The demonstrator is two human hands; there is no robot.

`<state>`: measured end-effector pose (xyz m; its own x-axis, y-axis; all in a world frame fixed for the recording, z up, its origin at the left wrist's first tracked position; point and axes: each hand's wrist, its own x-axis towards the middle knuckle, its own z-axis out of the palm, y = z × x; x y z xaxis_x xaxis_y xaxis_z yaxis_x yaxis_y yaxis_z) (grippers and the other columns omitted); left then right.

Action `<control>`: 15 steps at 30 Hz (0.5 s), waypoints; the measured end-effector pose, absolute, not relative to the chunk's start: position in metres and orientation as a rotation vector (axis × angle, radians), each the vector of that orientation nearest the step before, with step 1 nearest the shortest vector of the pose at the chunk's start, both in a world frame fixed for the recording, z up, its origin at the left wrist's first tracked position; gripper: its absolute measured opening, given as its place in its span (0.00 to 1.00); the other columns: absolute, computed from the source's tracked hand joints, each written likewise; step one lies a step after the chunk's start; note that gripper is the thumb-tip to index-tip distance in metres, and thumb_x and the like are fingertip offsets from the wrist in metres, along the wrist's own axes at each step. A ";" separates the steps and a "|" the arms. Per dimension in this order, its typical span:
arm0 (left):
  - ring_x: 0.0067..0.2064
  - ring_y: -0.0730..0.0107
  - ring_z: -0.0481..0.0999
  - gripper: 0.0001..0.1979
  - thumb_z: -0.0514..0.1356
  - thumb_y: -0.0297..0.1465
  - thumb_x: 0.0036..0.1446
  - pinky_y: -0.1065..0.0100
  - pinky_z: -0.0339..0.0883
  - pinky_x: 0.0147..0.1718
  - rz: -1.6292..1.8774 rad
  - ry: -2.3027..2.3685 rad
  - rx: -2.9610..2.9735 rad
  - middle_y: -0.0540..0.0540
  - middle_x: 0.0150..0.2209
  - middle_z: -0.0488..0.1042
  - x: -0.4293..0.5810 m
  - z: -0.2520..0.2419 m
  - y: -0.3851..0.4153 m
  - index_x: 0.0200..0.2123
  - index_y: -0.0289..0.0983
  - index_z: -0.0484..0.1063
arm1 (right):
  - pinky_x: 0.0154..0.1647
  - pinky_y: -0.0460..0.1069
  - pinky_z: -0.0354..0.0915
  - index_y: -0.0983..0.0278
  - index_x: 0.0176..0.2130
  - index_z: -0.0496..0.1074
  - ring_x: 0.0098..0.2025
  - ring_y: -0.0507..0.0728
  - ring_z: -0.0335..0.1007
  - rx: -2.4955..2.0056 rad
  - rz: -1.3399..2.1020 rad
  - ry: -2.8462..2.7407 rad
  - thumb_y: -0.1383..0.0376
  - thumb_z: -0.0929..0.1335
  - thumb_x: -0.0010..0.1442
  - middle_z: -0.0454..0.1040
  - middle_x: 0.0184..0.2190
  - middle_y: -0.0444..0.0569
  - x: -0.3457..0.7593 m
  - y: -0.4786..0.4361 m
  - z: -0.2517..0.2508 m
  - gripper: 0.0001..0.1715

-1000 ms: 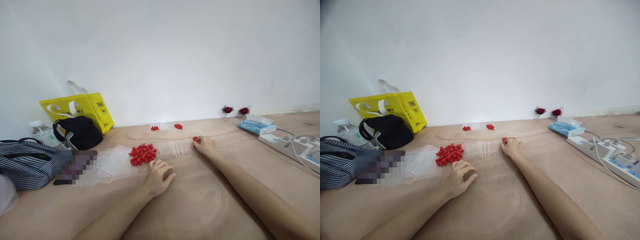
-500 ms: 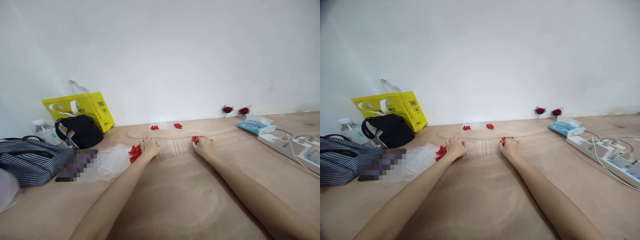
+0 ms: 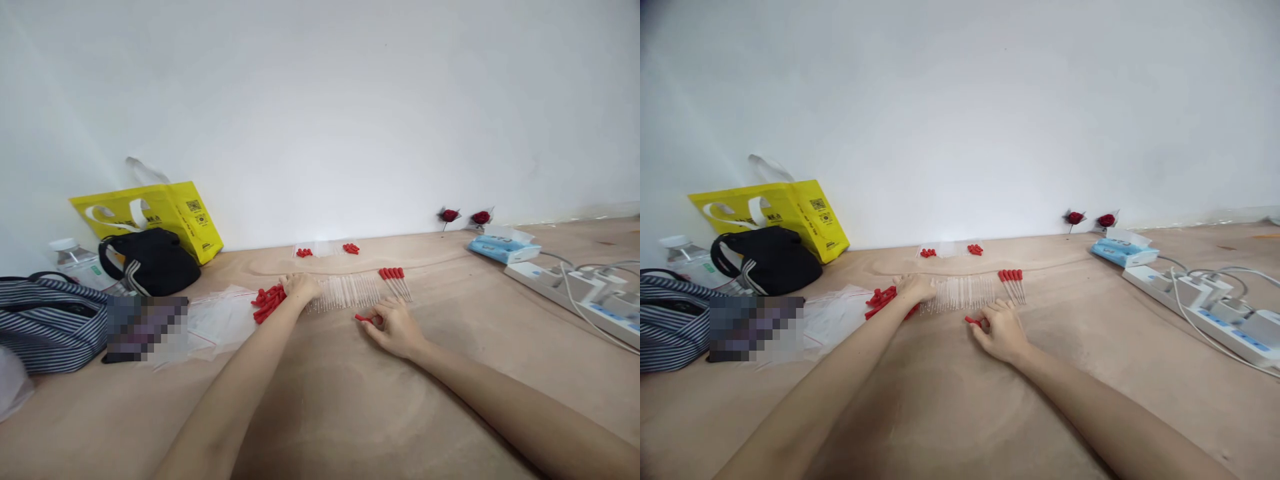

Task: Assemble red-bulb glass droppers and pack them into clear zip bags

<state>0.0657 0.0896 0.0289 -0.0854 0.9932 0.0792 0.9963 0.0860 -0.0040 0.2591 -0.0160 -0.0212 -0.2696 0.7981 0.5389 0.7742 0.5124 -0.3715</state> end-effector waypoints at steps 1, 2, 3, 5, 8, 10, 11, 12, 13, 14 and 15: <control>0.46 0.44 0.65 0.15 0.58 0.39 0.43 0.54 0.50 0.40 -0.071 -2.269 -2.093 0.34 0.40 0.73 0.067 0.030 0.090 0.32 0.36 0.74 | 0.33 0.49 0.51 0.63 0.25 0.69 0.27 0.53 0.60 -1.279 0.060 -2.068 0.63 0.64 0.51 0.67 0.20 0.44 0.259 -0.016 -0.021 0.06; 0.46 0.43 0.65 0.14 0.58 0.39 0.43 0.54 0.51 0.39 -0.070 -2.263 -2.106 0.34 0.40 0.73 0.067 0.032 0.089 0.31 0.36 0.74 | 0.33 0.49 0.51 0.63 0.26 0.69 0.27 0.53 0.60 -1.280 0.074 -2.072 0.63 0.65 0.51 0.67 0.20 0.44 0.259 -0.016 -0.020 0.06; 0.46 0.43 0.65 0.14 0.57 0.39 0.44 0.54 0.51 0.39 -0.072 -2.248 -2.125 0.34 0.39 0.73 0.067 0.034 0.087 0.30 0.36 0.74 | 0.34 0.49 0.51 0.62 0.26 0.69 0.27 0.53 0.60 -1.280 0.088 -2.077 0.64 0.65 0.51 0.68 0.20 0.44 0.258 -0.016 -0.020 0.06; 0.44 0.43 0.66 0.12 0.56 0.37 0.46 0.54 0.52 0.37 -0.088 -2.178 -2.192 0.34 0.37 0.74 0.066 0.039 0.079 0.28 0.35 0.73 | 0.34 0.49 0.51 0.63 0.25 0.69 0.27 0.53 0.60 -1.275 0.114 -2.093 0.64 0.65 0.50 0.67 0.20 0.43 0.258 -0.017 -0.020 0.05; 0.43 0.50 0.68 0.10 0.53 0.33 0.50 0.56 0.53 0.39 -0.130 -1.946 -2.384 0.39 0.35 0.74 0.059 0.045 0.052 0.25 0.36 0.71 | 0.33 0.49 0.51 0.63 0.25 0.68 0.28 0.53 0.60 -1.252 0.149 -2.135 0.64 0.65 0.50 0.67 0.21 0.43 0.258 -0.017 -0.020 0.05; 0.43 0.56 0.68 0.09 0.51 0.32 0.53 0.56 0.50 0.43 -0.153 -1.755 -2.512 0.43 0.36 0.73 0.052 0.043 0.029 0.28 0.37 0.70 | 0.34 0.49 0.51 0.62 0.26 0.68 0.29 0.53 0.60 -1.238 0.156 -2.169 0.63 0.65 0.51 0.68 0.21 0.43 0.258 -0.016 -0.020 0.05; 0.42 0.59 0.68 0.08 0.51 0.31 0.53 0.56 0.48 0.45 -0.150 -1.677 -2.561 0.45 0.35 0.73 0.048 0.040 0.017 0.28 0.37 0.69 | 0.34 0.49 0.51 0.62 0.26 0.68 0.29 0.53 0.60 -1.233 0.152 -2.184 0.63 0.65 0.51 0.68 0.21 0.43 0.258 -0.016 -0.020 0.06; 0.40 0.61 0.69 0.08 0.51 0.30 0.54 0.55 0.46 0.47 -0.146 -1.575 -2.616 0.46 0.34 0.73 0.044 0.036 0.007 0.28 0.37 0.69 | 0.35 0.49 0.51 0.62 0.26 0.68 0.30 0.53 0.60 -1.231 0.143 -2.196 0.62 0.65 0.51 0.68 0.22 0.44 0.258 -0.015 -0.020 0.06; 0.37 0.63 0.69 0.09 0.49 0.29 0.55 0.53 0.45 0.48 -0.162 -1.394 -2.662 0.46 0.32 0.73 0.040 0.032 -0.002 0.28 0.36 0.68 | 0.35 0.50 0.51 0.62 0.26 0.69 0.30 0.54 0.61 -1.231 0.132 -2.205 0.62 0.65 0.52 0.69 0.22 0.44 0.258 -0.015 -0.020 0.06; 0.35 0.64 0.70 0.10 0.49 0.28 0.56 0.53 0.44 0.48 -0.169 -1.264 -2.679 0.46 0.30 0.72 0.035 0.027 -0.008 0.28 0.35 0.68 | 0.36 0.50 0.51 0.62 0.27 0.69 0.31 0.54 0.61 -1.233 0.121 -2.212 0.61 0.65 0.52 0.69 0.23 0.44 0.258 -0.014 -0.021 0.07; 0.34 0.64 0.69 0.10 0.48 0.28 0.56 0.52 0.44 0.48 -0.183 -1.191 -2.674 0.46 0.29 0.72 0.031 0.022 -0.013 0.28 0.35 0.67 | 0.36 0.50 0.51 0.62 0.28 0.70 0.32 0.54 0.62 -1.236 0.114 -2.215 0.61 0.65 0.52 0.69 0.24 0.45 0.258 -0.014 -0.021 0.07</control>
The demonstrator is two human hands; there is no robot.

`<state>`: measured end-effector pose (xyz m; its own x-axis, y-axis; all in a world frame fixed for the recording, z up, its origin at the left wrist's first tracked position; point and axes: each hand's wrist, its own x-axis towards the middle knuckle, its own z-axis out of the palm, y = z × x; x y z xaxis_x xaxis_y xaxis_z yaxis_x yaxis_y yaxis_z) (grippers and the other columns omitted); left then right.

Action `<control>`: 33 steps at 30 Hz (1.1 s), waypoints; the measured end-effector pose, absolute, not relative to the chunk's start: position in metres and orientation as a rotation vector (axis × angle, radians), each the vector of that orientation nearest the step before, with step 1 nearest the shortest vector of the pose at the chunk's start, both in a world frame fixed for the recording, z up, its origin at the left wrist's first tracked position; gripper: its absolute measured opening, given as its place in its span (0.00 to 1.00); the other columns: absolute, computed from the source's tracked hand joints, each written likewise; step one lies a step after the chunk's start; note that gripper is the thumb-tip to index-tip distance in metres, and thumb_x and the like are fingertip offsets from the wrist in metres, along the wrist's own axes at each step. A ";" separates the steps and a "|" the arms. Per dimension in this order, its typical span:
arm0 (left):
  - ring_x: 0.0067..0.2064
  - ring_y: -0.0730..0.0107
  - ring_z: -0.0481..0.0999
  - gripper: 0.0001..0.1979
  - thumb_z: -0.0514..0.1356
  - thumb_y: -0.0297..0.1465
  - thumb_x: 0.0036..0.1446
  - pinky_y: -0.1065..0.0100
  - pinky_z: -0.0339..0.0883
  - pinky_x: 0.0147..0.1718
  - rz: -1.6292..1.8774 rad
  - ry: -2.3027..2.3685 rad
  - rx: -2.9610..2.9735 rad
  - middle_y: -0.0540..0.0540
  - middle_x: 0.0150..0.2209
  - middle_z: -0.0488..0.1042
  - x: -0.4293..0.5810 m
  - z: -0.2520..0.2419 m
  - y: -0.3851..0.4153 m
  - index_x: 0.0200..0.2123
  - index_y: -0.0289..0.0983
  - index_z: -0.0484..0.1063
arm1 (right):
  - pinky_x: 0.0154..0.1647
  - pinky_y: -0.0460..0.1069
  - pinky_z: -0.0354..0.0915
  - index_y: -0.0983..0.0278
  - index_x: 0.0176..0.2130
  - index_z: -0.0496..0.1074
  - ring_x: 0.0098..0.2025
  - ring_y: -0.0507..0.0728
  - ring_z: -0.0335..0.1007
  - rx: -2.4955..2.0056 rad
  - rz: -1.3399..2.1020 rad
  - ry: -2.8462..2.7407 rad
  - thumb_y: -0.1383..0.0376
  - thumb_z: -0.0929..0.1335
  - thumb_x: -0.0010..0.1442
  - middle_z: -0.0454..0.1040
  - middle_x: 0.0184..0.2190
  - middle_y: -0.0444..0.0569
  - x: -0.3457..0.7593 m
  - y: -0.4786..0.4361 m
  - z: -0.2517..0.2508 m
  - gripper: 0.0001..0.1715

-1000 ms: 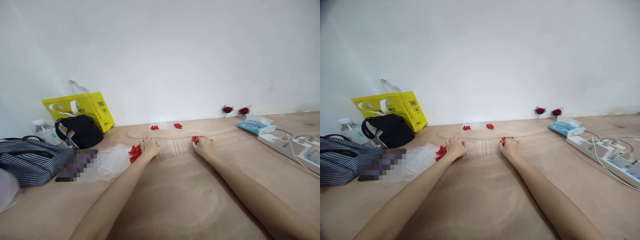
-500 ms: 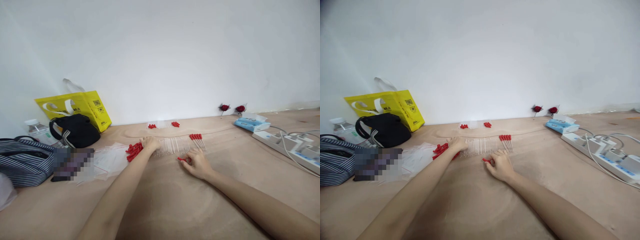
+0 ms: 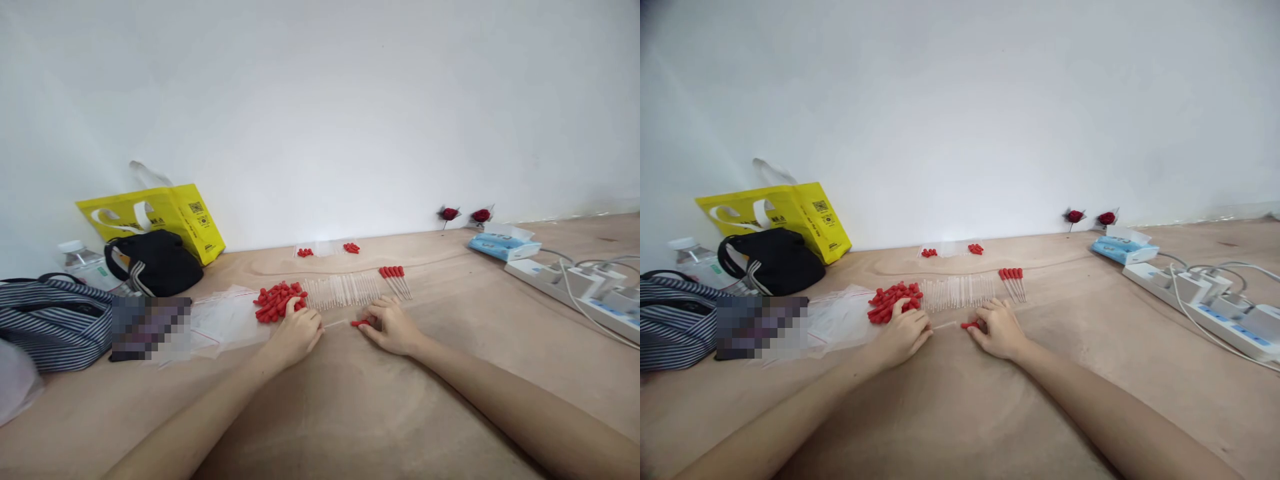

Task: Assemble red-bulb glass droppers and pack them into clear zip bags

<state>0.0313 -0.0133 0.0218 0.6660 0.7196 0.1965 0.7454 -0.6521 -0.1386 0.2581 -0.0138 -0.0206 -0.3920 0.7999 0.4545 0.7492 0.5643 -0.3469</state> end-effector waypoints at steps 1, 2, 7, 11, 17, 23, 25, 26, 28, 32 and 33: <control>0.32 0.65 0.69 0.10 0.48 0.27 0.56 0.52 0.44 0.48 -0.201 -1.147 -2.671 0.46 0.28 0.71 0.028 0.018 -0.016 0.27 0.35 0.67 | 0.36 0.50 0.51 0.62 0.29 0.70 0.32 0.55 0.62 -1.238 0.112 -2.218 0.60 0.66 0.52 0.70 0.25 0.46 0.258 -0.014 -0.021 0.08; 0.32 0.65 0.69 0.10 0.48 0.27 0.56 0.52 0.44 0.48 -0.224 -1.133 -2.672 0.47 0.27 0.71 0.025 0.014 -0.018 0.27 0.35 0.67 | 0.36 0.50 0.51 0.62 0.31 0.71 0.33 0.55 0.62 -1.240 0.113 -2.221 0.59 0.66 0.52 0.70 0.26 0.46 0.258 -0.013 -0.021 0.09; 0.37 0.64 0.70 0.05 0.53 0.30 0.53 0.56 0.48 0.47 -0.452 -1.252 -2.773 0.46 0.33 0.73 0.026 0.007 -0.017 0.31 0.37 0.68 | 0.37 0.51 0.51 0.57 0.36 0.73 0.36 0.55 0.63 -1.223 0.146 -2.251 0.58 0.65 0.54 0.70 0.30 0.46 0.257 -0.013 -0.023 0.10; 0.38 0.64 0.70 0.04 0.57 0.32 0.51 0.61 0.54 0.41 -0.685 -1.455 -2.851 0.48 0.34 0.73 0.037 0.001 -0.015 0.30 0.39 0.69 | 0.38 0.51 0.51 0.56 0.34 0.74 0.37 0.55 0.63 -1.210 0.135 -2.241 0.60 0.64 0.55 0.70 0.31 0.46 0.255 -0.014 -0.024 0.09; 0.35 0.66 0.69 0.04 0.55 0.29 0.53 0.64 0.55 0.38 -0.837 -1.567 -2.802 0.49 0.29 0.72 0.041 -0.008 -0.013 0.26 0.37 0.67 | 0.40 0.52 0.49 0.60 0.34 0.71 0.37 0.54 0.63 -1.188 0.119 -2.219 0.63 0.63 0.57 0.70 0.32 0.46 0.253 -0.019 -0.021 0.07; 0.32 0.71 0.69 0.06 0.51 0.31 0.57 0.62 0.50 0.44 -0.923 -1.466 -2.801 0.52 0.28 0.72 0.037 -0.011 -0.015 0.29 0.38 0.65 | 0.40 0.51 0.48 0.61 0.33 0.67 0.36 0.54 0.63 -1.176 0.109 -2.201 0.63 0.62 0.58 0.71 0.31 0.45 0.248 -0.021 -0.020 0.06; 0.32 0.72 0.69 0.06 0.51 0.31 0.57 0.61 0.49 0.45 -0.946 -1.441 -2.806 0.53 0.28 0.72 0.036 -0.012 -0.015 0.29 0.38 0.65 | 0.40 0.51 0.48 0.61 0.33 0.67 0.35 0.53 0.63 -1.166 0.132 -2.208 0.64 0.62 0.57 0.72 0.30 0.45 0.245 -0.022 -0.020 0.05; 0.31 0.72 0.69 0.06 0.51 0.31 0.57 0.61 0.48 0.46 -0.950 -1.437 -2.810 0.53 0.28 0.72 0.036 -0.012 -0.015 0.29 0.38 0.65 | 0.40 0.51 0.48 0.61 0.33 0.67 0.35 0.53 0.62 -1.160 0.149 -2.213 0.63 0.62 0.57 0.72 0.30 0.44 0.244 -0.022 -0.020 0.05; 0.32 0.72 0.69 0.06 0.51 0.32 0.57 0.61 0.48 0.46 -0.947 -1.440 -2.820 0.53 0.28 0.73 0.036 -0.011 -0.015 0.30 0.39 0.65 | 0.40 0.51 0.48 0.61 0.33 0.67 0.34 0.53 0.62 -1.151 0.184 -2.217 0.64 0.62 0.57 0.72 0.29 0.44 0.243 -0.023 -0.020 0.05; 0.33 0.70 0.71 0.07 0.51 0.33 0.57 0.60 0.46 0.48 -0.919 -1.437 -2.857 0.52 0.30 0.75 0.036 -0.011 -0.015 0.32 0.40 0.68 | 0.39 0.51 0.48 0.60 0.37 0.68 0.35 0.54 0.62 -1.108 0.246 -2.218 0.63 0.62 0.57 0.73 0.33 0.45 0.242 -0.023 -0.020 0.07; 0.33 0.70 0.71 0.07 0.51 0.33 0.57 0.59 0.46 0.48 -0.917 -1.435 -2.864 0.52 0.31 0.75 0.036 -0.011 -0.015 0.32 0.41 0.69 | 0.40 0.52 0.49 0.59 0.38 0.68 0.36 0.54 0.62 -1.093 0.255 -2.226 0.63 0.62 0.58 0.73 0.34 0.45 0.242 -0.023 -0.020 0.08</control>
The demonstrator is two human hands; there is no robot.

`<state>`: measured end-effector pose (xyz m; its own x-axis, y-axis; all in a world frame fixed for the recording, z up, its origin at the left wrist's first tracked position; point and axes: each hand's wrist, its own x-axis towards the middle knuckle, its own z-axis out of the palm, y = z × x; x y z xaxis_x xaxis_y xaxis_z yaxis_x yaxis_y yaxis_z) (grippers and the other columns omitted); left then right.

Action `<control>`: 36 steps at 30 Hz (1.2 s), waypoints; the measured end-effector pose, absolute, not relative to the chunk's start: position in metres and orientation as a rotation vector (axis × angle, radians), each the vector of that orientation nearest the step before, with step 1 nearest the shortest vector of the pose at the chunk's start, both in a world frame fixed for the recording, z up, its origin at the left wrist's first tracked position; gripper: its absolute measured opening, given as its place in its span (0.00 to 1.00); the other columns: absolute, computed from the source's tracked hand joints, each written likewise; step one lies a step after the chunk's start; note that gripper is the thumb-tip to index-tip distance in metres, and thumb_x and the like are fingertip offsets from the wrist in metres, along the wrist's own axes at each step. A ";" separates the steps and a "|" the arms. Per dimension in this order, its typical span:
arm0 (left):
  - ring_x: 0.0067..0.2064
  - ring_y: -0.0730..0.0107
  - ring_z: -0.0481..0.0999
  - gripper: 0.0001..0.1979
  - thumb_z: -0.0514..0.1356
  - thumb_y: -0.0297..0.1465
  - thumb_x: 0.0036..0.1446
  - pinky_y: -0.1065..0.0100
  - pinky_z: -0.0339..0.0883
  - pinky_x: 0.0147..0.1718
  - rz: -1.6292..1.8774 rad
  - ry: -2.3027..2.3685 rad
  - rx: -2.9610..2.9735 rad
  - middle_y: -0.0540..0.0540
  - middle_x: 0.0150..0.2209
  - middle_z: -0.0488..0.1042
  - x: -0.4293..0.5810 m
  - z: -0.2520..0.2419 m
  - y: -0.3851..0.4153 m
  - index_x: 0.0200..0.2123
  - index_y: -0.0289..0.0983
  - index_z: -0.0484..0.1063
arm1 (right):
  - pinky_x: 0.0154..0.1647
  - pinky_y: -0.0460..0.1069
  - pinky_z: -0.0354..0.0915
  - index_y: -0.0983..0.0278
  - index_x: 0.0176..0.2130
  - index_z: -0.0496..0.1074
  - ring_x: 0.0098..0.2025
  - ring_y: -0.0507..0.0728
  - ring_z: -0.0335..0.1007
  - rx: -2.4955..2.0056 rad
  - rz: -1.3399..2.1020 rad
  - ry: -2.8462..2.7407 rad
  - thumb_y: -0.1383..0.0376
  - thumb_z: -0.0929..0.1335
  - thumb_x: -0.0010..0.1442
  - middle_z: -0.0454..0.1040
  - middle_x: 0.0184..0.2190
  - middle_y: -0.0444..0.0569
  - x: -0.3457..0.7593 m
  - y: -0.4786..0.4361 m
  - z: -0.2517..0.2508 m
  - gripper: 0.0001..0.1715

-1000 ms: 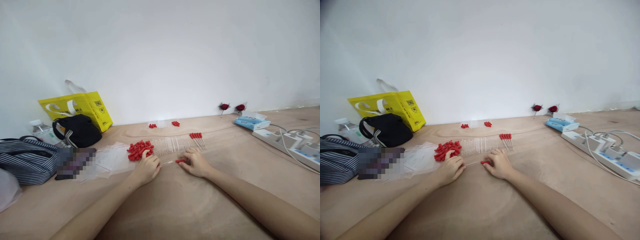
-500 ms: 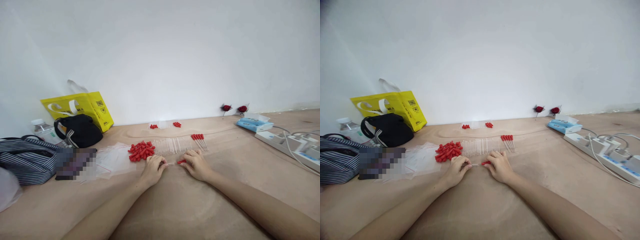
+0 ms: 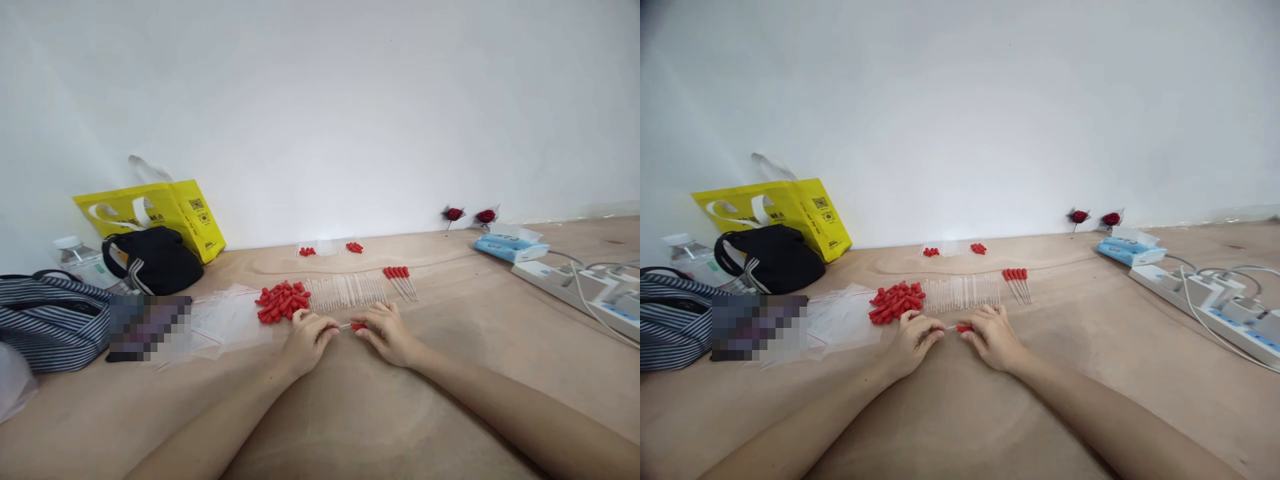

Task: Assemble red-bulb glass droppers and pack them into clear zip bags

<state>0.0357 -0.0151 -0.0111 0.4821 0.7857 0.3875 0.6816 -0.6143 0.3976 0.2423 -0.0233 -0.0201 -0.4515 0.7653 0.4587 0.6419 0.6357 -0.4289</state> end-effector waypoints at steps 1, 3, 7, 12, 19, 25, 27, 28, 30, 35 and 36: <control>0.33 0.70 0.71 0.07 0.51 0.33 0.57 0.59 0.45 0.49 0.809 1.265 2.535 0.52 0.31 0.76 0.036 -0.011 -0.015 0.32 0.41 0.69 | 0.40 0.52 0.49 0.59 0.39 0.68 0.37 0.54 0.62 -1.082 0.263 -2.235 0.62 0.62 0.58 0.73 0.34 0.46 0.242 -0.023 -0.020 0.09; 0.33 0.70 0.72 0.08 0.51 0.33 0.58 0.58 0.45 0.49 0.810 1.253 2.528 0.51 0.33 0.77 0.036 -0.011 -0.015 0.33 0.42 0.70 | 0.40 0.52 0.49 0.58 0.38 0.69 0.37 0.54 0.63 -1.076 0.280 -2.246 0.62 0.62 0.58 0.73 0.34 0.46 0.243 -0.023 -0.020 0.09; 0.32 0.70 0.73 0.09 0.51 0.32 0.57 0.59 0.46 0.48 0.816 1.202 2.534 0.50 0.32 0.77 0.038 -0.010 -0.015 0.32 0.41 0.71 | 0.40 0.52 0.50 0.59 0.34 0.70 0.36 0.54 0.63 -1.072 0.315 -2.228 0.61 0.61 0.58 0.73 0.32 0.45 0.242 -0.023 -0.019 0.09; 0.32 0.70 0.73 0.09 0.51 0.31 0.57 0.61 0.50 0.44 0.831 1.140 2.584 0.49 0.31 0.77 0.039 -0.010 -0.016 0.31 0.40 0.72 | 0.40 0.52 0.49 0.59 0.33 0.71 0.35 0.53 0.63 -1.042 0.302 -2.207 0.62 0.62 0.58 0.73 0.30 0.45 0.241 -0.023 -0.019 0.09; 0.32 0.69 0.73 0.10 0.51 0.30 0.57 0.61 0.50 0.44 0.804 1.160 2.612 0.49 0.31 0.77 0.040 -0.014 -0.018 0.32 0.40 0.72 | 0.38 0.51 0.50 0.59 0.32 0.73 0.32 0.53 0.63 -0.987 0.262 -2.228 0.61 0.63 0.57 0.72 0.27 0.45 0.242 -0.024 -0.021 0.10; 0.28 0.71 0.72 0.08 0.53 0.30 0.55 0.61 0.51 0.42 0.917 1.173 2.597 0.51 0.28 0.77 0.046 -0.014 -0.021 0.29 0.40 0.72 | 0.36 0.51 0.52 0.61 0.29 0.72 0.29 0.53 0.60 -0.969 0.256 -2.178 0.61 0.63 0.57 0.69 0.23 0.45 0.240 -0.023 -0.021 0.11; 0.28 0.71 0.72 0.08 0.53 0.29 0.55 0.61 0.51 0.42 0.950 1.173 2.591 0.51 0.27 0.77 0.047 -0.014 -0.021 0.29 0.39 0.71 | 0.36 0.51 0.53 0.61 0.30 0.72 0.30 0.53 0.60 -0.971 0.273 -2.178 0.61 0.63 0.56 0.69 0.24 0.45 0.238 -0.023 -0.021 0.10; 0.27 0.71 0.72 0.08 0.53 0.28 0.55 0.61 0.51 0.42 0.961 1.171 2.594 0.52 0.26 0.77 0.047 -0.014 -0.021 0.29 0.39 0.71 | 0.36 0.51 0.53 0.62 0.30 0.72 0.30 0.53 0.61 -0.966 0.288 -2.181 0.61 0.63 0.56 0.70 0.24 0.45 0.238 -0.022 -0.021 0.10; 0.27 0.71 0.72 0.07 0.53 0.28 0.54 0.60 0.51 0.43 0.976 1.171 2.603 0.52 0.26 0.77 0.047 -0.015 -0.021 0.28 0.39 0.71 | 0.37 0.51 0.54 0.62 0.31 0.72 0.31 0.53 0.62 -0.951 0.321 -2.183 0.62 0.63 0.56 0.70 0.25 0.45 0.236 -0.021 -0.021 0.09; 0.27 0.71 0.72 0.08 0.53 0.28 0.55 0.59 0.50 0.44 0.987 1.201 2.609 0.52 0.27 0.77 0.045 -0.016 -0.021 0.28 0.39 0.71 | 0.36 0.50 0.56 0.61 0.31 0.72 0.31 0.53 0.64 -0.927 0.410 -2.137 0.62 0.64 0.56 0.71 0.26 0.45 0.230 -0.017 -0.023 0.08; 0.27 0.71 0.72 0.08 0.53 0.28 0.55 0.59 0.50 0.44 0.995 1.202 2.612 0.52 0.27 0.77 0.045 -0.016 -0.021 0.28 0.39 0.71 | 0.36 0.50 0.56 0.61 0.31 0.72 0.31 0.52 0.64 -0.927 0.425 -2.126 0.62 0.64 0.56 0.72 0.27 0.45 0.229 -0.017 -0.024 0.08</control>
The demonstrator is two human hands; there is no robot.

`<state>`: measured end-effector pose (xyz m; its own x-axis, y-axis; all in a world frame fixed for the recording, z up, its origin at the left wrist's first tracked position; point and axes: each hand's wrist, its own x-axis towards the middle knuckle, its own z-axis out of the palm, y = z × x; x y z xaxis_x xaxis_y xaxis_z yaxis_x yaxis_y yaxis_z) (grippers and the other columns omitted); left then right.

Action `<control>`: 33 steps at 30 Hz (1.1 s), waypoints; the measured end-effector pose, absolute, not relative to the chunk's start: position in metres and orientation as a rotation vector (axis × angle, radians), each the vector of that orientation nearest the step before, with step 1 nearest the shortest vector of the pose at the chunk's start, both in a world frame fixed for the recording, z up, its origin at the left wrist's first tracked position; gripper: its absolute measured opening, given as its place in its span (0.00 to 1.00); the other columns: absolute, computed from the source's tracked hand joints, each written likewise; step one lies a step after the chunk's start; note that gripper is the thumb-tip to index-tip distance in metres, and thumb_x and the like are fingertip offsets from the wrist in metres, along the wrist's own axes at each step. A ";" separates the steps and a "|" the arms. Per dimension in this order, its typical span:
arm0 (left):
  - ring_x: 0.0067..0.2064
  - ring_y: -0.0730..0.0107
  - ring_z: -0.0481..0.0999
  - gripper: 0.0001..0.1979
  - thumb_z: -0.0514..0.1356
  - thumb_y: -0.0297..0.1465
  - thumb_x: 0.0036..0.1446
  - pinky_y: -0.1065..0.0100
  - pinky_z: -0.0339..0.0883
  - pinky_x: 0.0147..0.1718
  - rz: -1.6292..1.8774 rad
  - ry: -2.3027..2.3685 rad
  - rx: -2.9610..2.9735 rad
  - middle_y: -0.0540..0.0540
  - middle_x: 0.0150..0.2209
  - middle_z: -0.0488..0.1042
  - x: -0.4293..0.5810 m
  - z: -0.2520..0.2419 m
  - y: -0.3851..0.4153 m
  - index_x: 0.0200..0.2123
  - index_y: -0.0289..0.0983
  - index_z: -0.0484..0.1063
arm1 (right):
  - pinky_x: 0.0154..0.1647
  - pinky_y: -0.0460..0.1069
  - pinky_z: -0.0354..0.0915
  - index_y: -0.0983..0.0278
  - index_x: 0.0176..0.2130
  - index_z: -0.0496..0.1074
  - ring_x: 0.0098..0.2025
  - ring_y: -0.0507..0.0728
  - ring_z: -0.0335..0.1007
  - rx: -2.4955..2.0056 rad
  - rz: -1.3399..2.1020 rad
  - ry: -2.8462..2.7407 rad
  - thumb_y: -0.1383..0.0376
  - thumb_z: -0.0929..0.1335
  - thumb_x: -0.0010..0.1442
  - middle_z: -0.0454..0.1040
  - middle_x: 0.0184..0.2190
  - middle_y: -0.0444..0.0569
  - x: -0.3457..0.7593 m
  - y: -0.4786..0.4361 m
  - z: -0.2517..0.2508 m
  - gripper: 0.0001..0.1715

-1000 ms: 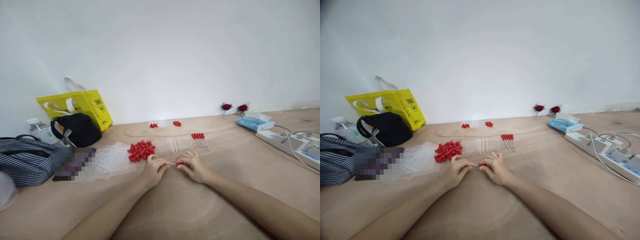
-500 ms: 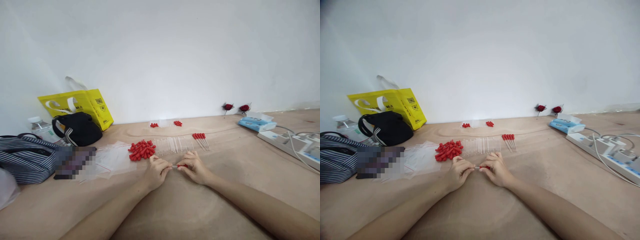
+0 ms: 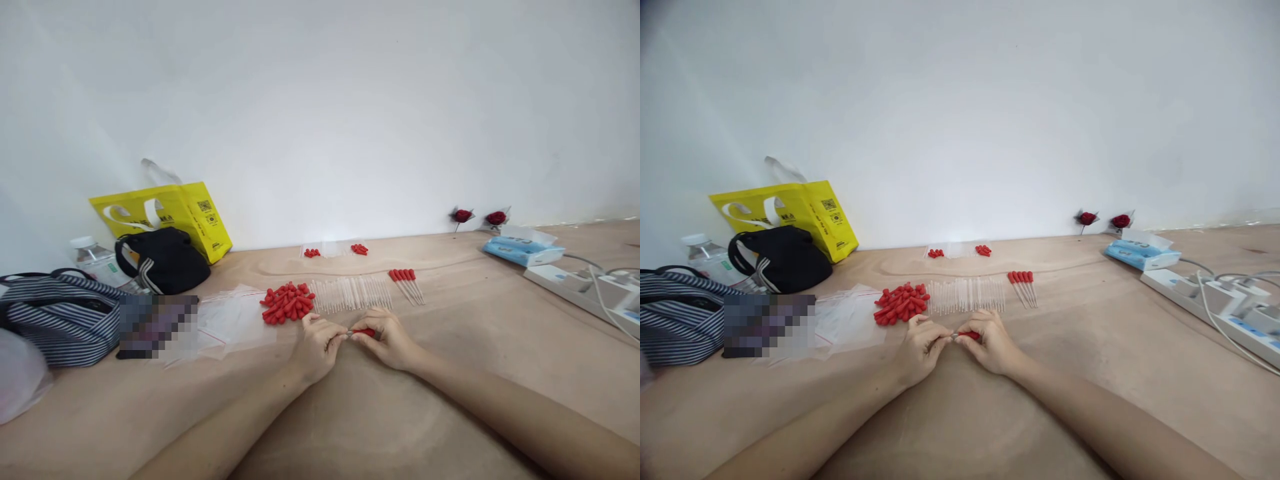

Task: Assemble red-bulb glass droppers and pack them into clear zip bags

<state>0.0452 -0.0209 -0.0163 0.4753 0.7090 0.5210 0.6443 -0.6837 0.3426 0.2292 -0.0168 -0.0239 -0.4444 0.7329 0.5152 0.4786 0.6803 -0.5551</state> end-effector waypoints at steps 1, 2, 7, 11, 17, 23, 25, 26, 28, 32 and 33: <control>0.27 0.71 0.72 0.08 0.53 0.27 0.54 0.59 0.50 0.44 1.004 1.201 2.616 0.52 0.27 0.77 0.045 -0.016 -0.021 0.28 0.39 0.71 | 0.37 0.50 0.56 0.61 0.31 0.72 0.31 0.52 0.65 -0.931 0.436 -2.118 0.62 0.64 0.56 0.72 0.27 0.45 0.228 -0.016 -0.024 0.08; 0.27 0.71 0.72 0.08 0.53 0.27 0.54 0.59 0.51 0.43 1.013 1.198 2.621 0.52 0.27 0.77 0.045 -0.016 -0.021 0.28 0.39 0.71 | 0.37 0.50 0.56 0.61 0.31 0.72 0.32 0.52 0.65 -0.937 0.442 -2.113 0.62 0.64 0.56 0.72 0.27 0.45 0.228 -0.016 -0.025 0.08; 0.28 0.71 0.73 0.08 0.53 0.28 0.55 0.58 0.50 0.44 0.976 1.186 2.647 0.51 0.29 0.78 0.045 -0.016 -0.020 0.29 0.39 0.71 | 0.41 0.52 0.54 0.58 0.33 0.74 0.34 0.53 0.66 -0.941 0.448 -2.152 0.59 0.65 0.55 0.74 0.28 0.44 0.232 -0.014 -0.023 0.10; 0.29 0.71 0.73 0.07 0.55 0.32 0.55 0.56 0.46 0.47 0.983 1.131 2.692 0.50 0.28 0.78 0.039 -0.016 -0.019 0.32 0.39 0.72 | 0.42 0.53 0.54 0.58 0.35 0.74 0.35 0.54 0.66 -0.940 0.439 -2.183 0.55 0.66 0.53 0.75 0.28 0.45 0.245 -0.012 -0.024 0.12; 0.29 0.72 0.72 0.08 0.53 0.30 0.57 0.57 0.45 0.47 0.976 1.116 2.754 0.52 0.25 0.76 0.035 -0.014 -0.019 0.30 0.39 0.72 | 0.43 0.54 0.52 0.57 0.34 0.74 0.36 0.55 0.65 -1.048 0.440 -2.198 0.57 0.66 0.53 0.75 0.30 0.44 0.252 -0.014 -0.023 0.10; 0.26 0.74 0.70 0.10 0.52 0.30 0.57 0.59 0.46 0.45 1.083 1.153 2.713 0.53 0.22 0.74 0.037 -0.012 -0.022 0.28 0.39 0.72 | 0.42 0.53 0.52 0.60 0.30 0.72 0.34 0.54 0.65 -1.045 0.472 -2.103 0.60 0.64 0.55 0.74 0.27 0.44 0.243 -0.020 -0.020 0.10; 0.25 0.75 0.70 0.10 0.53 0.30 0.57 0.60 0.47 0.45 1.110 1.147 2.715 0.53 0.21 0.73 0.037 -0.012 -0.023 0.28 0.38 0.72 | 0.42 0.53 0.51 0.60 0.30 0.72 0.33 0.54 0.64 -1.032 0.459 -2.091 0.60 0.64 0.56 0.74 0.27 0.44 0.242 -0.023 -0.020 0.10; 0.25 0.75 0.70 0.10 0.52 0.30 0.57 0.60 0.47 0.44 1.121 1.139 2.722 0.53 0.21 0.73 0.037 -0.012 -0.024 0.28 0.38 0.72 | 0.41 0.53 0.51 0.60 0.30 0.72 0.33 0.54 0.64 -1.026 0.444 -2.094 0.60 0.64 0.56 0.74 0.27 0.44 0.241 -0.024 -0.020 0.10; 0.25 0.75 0.70 0.10 0.52 0.29 0.57 0.61 0.47 0.44 1.135 1.118 2.739 0.54 0.21 0.73 0.037 -0.012 -0.024 0.28 0.39 0.72 | 0.40 0.53 0.50 0.60 0.30 0.72 0.32 0.53 0.64 -1.019 0.406 -2.104 0.59 0.64 0.56 0.74 0.26 0.44 0.241 -0.025 -0.019 0.10; 0.25 0.74 0.70 0.09 0.52 0.29 0.57 0.61 0.48 0.43 1.126 1.126 2.749 0.53 0.21 0.73 0.037 -0.013 -0.023 0.28 0.39 0.72 | 0.39 0.53 0.50 0.60 0.30 0.72 0.32 0.54 0.64 -1.013 0.371 -2.101 0.59 0.64 0.56 0.74 0.27 0.45 0.240 -0.025 -0.020 0.10; 0.25 0.74 0.70 0.10 0.52 0.29 0.57 0.61 0.48 0.43 1.124 1.137 2.745 0.53 0.21 0.73 0.036 -0.013 -0.023 0.28 0.38 0.72 | 0.40 0.53 0.50 0.60 0.30 0.72 0.33 0.54 0.64 -1.010 0.376 -2.099 0.59 0.64 0.56 0.74 0.27 0.45 0.240 -0.024 -0.020 0.10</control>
<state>0.0365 -0.0229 -0.0126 0.4937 0.6057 0.6240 0.6307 -0.7434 0.2226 0.2398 -0.0243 -0.0195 -0.3963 0.7630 0.5106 0.5385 0.6436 -0.5438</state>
